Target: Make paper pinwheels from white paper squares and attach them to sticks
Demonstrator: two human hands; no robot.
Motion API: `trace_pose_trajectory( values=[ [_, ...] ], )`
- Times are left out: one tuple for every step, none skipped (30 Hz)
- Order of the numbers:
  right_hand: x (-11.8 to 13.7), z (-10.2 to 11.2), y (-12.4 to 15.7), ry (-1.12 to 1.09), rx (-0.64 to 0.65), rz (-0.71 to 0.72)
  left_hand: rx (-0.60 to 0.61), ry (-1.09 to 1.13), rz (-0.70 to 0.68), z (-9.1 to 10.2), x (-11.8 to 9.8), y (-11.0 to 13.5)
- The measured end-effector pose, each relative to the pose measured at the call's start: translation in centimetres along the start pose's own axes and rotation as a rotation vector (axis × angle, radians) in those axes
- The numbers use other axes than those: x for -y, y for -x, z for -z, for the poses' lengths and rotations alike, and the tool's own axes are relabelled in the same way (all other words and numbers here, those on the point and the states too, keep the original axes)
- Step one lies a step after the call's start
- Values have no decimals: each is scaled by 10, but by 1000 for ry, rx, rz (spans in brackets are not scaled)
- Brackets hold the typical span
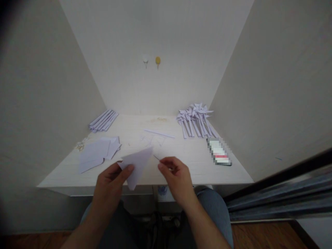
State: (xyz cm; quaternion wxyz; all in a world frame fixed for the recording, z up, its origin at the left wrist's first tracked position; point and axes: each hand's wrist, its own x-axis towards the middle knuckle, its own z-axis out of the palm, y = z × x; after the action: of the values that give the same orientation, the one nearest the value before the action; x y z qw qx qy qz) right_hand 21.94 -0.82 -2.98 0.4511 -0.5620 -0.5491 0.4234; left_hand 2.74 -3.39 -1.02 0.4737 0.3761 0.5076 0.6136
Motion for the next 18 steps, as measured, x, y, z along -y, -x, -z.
trace_pose_trajectory(
  values=[
    [0,9,-6,108,-26,17,23,-10,-41,3,-7,-3],
    [-2,18,-12,224,-44,31,30,-3,-82,6,-14,-6],
    [-3,24,-18,340,-32,40,37,16,-117,8,-21,-8],
    [-5,29,-23,447,-15,46,49,28,-136,9,-27,-9],
    [-7,31,-26,545,14,47,60,37,-137,9,-32,-9],
    [-8,31,-29,632,48,45,75,43,-129,8,-36,-9],
    [-9,31,-30,706,81,41,92,46,-113,6,-40,-7],
    [-9,29,-30,769,114,37,109,52,-97,3,-42,-6],
    [-8,28,-29,822,142,32,127,64,-83,0,-42,-5],
    [-7,27,-27,864,166,27,143,81,-69,-2,-42,-4],
    [-5,26,-25,898,187,20,155,102,-57,-5,-41,-4],
    [-3,27,-23,923,205,13,165,121,-48,-6,-40,-4],
    [0,28,-21,941,218,5,171,135,-37,-7,-38,-4],
    [1,30,-19,951,227,-5,175,140,-25,-8,-35,-5],
    [3,32,-17,952,232,-14,177,140,-17,-9,-32,-6],
    [4,35,-15,945,233,-24,177,139,-13,-9,-29,-7],
    [5,38,-13,929,230,-35,178,138,-10,-8,-26,-8],
    [5,41,-11,903,227,-45,174,139,-5,-8,-23,-9]
  ],
)
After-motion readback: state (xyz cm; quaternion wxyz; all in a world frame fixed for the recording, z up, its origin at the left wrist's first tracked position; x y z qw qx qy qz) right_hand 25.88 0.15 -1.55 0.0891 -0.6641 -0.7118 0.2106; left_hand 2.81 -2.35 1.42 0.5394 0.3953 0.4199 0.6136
